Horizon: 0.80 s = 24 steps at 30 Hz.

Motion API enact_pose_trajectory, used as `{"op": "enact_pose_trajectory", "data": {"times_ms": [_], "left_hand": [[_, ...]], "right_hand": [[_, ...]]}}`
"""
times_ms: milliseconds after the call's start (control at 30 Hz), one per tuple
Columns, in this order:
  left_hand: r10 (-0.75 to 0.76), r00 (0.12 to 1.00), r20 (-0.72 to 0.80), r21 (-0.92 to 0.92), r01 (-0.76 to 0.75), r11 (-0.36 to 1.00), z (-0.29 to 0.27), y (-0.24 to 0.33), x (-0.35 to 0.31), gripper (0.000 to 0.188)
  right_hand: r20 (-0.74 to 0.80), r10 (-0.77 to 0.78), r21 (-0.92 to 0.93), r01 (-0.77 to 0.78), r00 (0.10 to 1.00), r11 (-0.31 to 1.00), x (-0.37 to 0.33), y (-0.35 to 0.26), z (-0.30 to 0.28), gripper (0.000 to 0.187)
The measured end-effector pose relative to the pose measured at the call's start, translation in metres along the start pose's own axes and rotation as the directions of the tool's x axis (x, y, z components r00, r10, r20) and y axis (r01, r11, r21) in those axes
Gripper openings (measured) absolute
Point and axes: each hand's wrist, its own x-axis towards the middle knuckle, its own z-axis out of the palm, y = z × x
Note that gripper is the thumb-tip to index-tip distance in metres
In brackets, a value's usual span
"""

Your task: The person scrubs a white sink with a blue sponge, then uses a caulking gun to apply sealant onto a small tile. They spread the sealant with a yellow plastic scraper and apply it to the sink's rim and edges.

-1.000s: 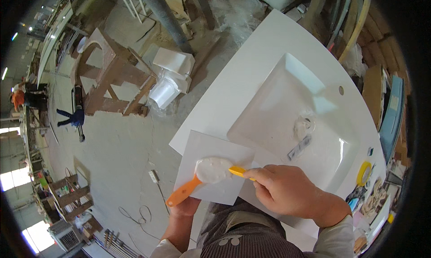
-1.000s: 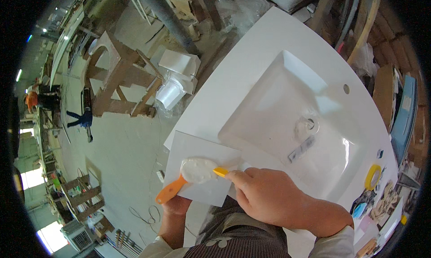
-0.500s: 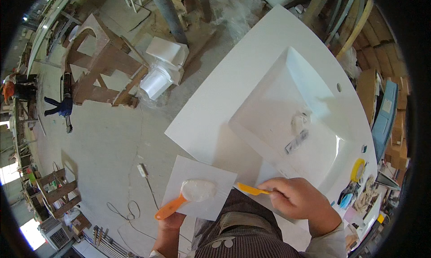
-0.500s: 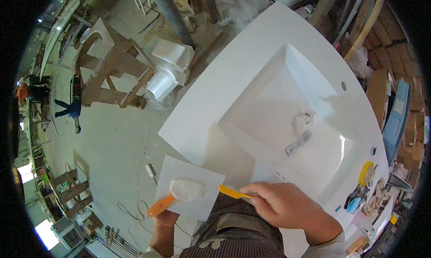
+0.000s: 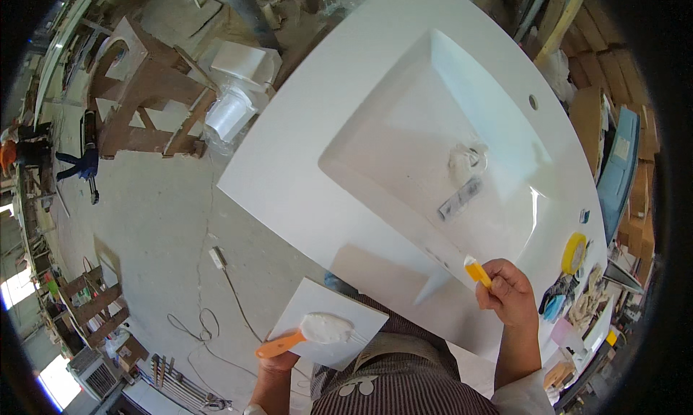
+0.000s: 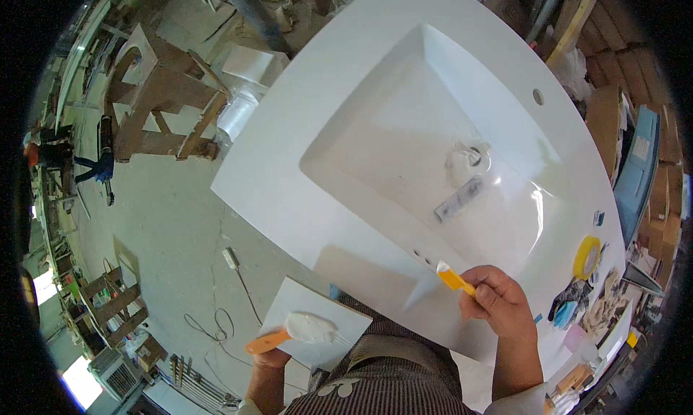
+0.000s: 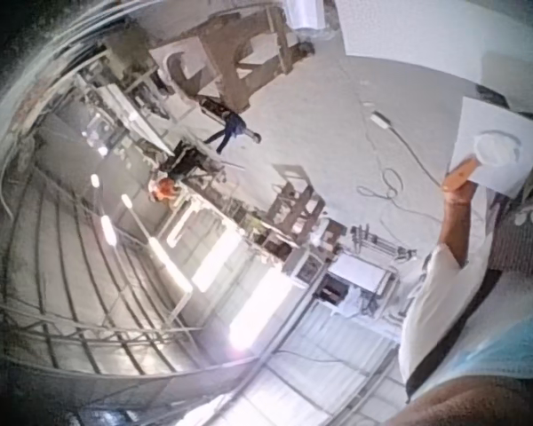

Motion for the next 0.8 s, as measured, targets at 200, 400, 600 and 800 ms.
{"op": "enact_pose_trajectory", "data": {"times_ms": [200,400,600,800], "left_hand": [[-0.068,0.992,-0.105,-0.014,0.067,0.998,-0.034,-0.037,-0.012,0.083],[-0.037,0.993,-0.111,-0.008,0.036,0.999,-0.022,-0.062,-0.019,0.078],[0.0,0.992,-0.123,-0.072,-0.009,0.997,-0.014,-0.079,-0.025,0.06],[0.067,0.997,-0.023,-0.089,-0.069,0.994,0.002,-0.081,-0.024,0.063]], "right_hand": [[0.015,0.008,-0.037,-0.007,1.0,0.999,-0.01,0.003,-0.029,0.028],[-0.005,0.061,-0.003,-0.061,0.998,0.998,-0.012,0.012,-0.042,0.032],[0.224,0.309,-0.204,-0.265,0.924,0.942,0.026,0.035,-0.022,0.027],[0.596,0.26,-0.065,-0.277,0.76,0.959,0.129,0.058,0.057,0.032]]}}
